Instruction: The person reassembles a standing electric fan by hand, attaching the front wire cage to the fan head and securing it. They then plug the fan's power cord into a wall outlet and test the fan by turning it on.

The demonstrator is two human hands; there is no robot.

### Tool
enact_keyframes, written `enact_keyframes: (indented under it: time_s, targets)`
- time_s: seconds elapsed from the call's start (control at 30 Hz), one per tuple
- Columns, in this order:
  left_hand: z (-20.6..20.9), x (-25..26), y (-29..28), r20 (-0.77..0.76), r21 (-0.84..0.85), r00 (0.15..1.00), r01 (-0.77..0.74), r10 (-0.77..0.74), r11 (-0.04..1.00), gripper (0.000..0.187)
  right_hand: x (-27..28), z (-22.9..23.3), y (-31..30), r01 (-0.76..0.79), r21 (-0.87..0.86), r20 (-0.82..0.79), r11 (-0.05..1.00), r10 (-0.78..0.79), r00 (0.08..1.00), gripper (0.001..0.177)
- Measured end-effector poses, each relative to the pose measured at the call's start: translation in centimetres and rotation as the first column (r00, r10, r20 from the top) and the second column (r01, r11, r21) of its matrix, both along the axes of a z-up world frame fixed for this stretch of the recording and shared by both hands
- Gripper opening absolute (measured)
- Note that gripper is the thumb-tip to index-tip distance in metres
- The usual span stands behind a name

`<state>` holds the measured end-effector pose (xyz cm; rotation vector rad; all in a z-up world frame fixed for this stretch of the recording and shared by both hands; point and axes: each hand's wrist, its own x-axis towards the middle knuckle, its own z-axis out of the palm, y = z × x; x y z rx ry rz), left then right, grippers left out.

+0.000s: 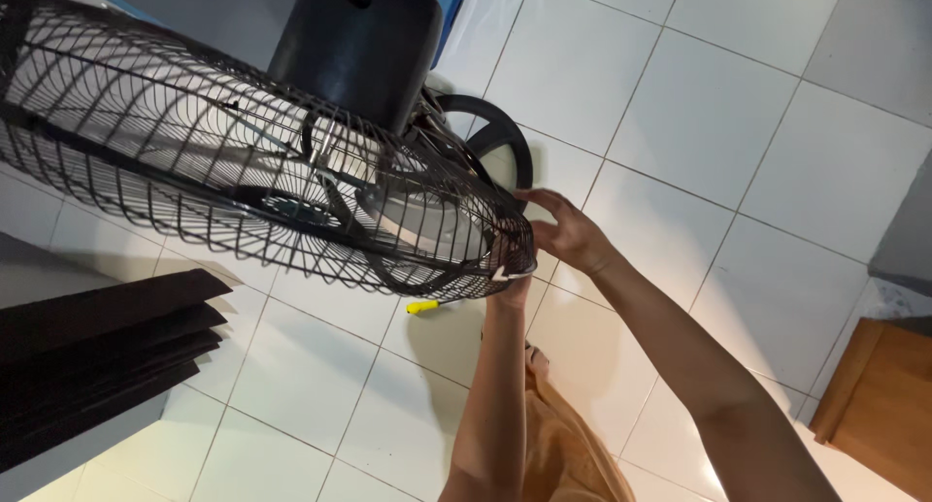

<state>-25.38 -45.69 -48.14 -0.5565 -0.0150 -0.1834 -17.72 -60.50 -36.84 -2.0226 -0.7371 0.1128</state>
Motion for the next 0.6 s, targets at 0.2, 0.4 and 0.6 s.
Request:
enact_keyframes:
  time_s: [0.2,0.4,0.6]
  targets:
    - [2.7,-0.5,-0.2,-0.205,0.060,0.979,-0.008,0.020,0.998,0.040,3.3,1.5,0.9,-0.286,-0.144,0.277,0.947,0.316,0.907,0.104]
    - [5.4,0.4,-0.3,-0.239,0.117,0.968,-0.056,0.082,0.992,0.035,5.3,4.9,2.3,-0.403,0.027,0.430,0.915,0.354,0.831,0.123]
    - [8.4,1.3,-1.4,-0.349,0.502,0.868,-0.145,0.353,0.853,0.042,5.6,7.0,3.9,-0.451,-0.310,0.118,0.837,0.505,0.855,0.134]
